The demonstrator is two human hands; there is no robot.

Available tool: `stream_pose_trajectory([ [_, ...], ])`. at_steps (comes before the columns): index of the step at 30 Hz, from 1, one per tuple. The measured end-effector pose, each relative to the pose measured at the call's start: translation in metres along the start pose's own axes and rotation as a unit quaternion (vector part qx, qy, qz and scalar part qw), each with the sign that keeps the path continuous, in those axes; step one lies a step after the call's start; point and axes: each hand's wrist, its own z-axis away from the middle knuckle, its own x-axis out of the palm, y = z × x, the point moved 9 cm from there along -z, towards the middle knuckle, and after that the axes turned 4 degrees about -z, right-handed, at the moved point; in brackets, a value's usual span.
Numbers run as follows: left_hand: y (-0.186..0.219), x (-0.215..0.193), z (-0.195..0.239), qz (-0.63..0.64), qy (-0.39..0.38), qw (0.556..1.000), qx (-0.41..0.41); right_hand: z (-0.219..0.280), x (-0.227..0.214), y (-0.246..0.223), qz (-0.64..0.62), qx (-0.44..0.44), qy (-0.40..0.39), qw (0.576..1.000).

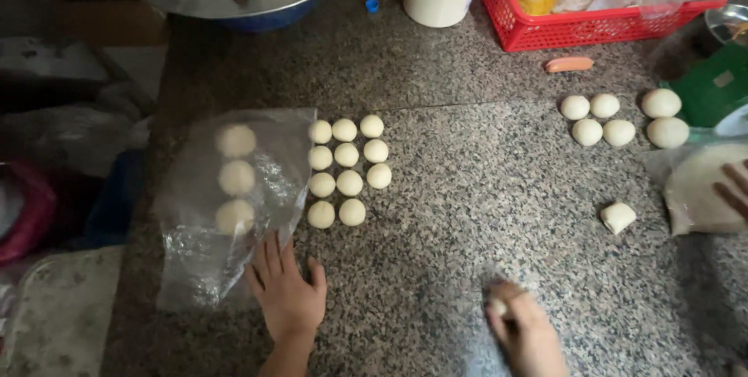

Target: The person arranges small, round dough balls on a granite countertop, placing them in neat rows. They also handle a plastic sheet containing more dough balls and occasionally adjust the position of the items on the counter.

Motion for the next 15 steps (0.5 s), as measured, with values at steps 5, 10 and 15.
stream_pose_trajectory([
  [5,0.001,-0.002,-0.001,0.043,-0.008,0.999,0.004,-0.086,-0.026,-0.019,0.074,0.160,0.085,0.981],
  [10,0.002,-0.009,0.000,0.053,0.018,0.998,0.015,-0.060,0.010,-0.037,-0.078,0.216,0.162,0.960],
  [15,0.001,-0.007,0.000,0.033,0.008,0.999,0.014,0.000,0.014,0.009,-0.234,0.241,0.183,0.924],
])
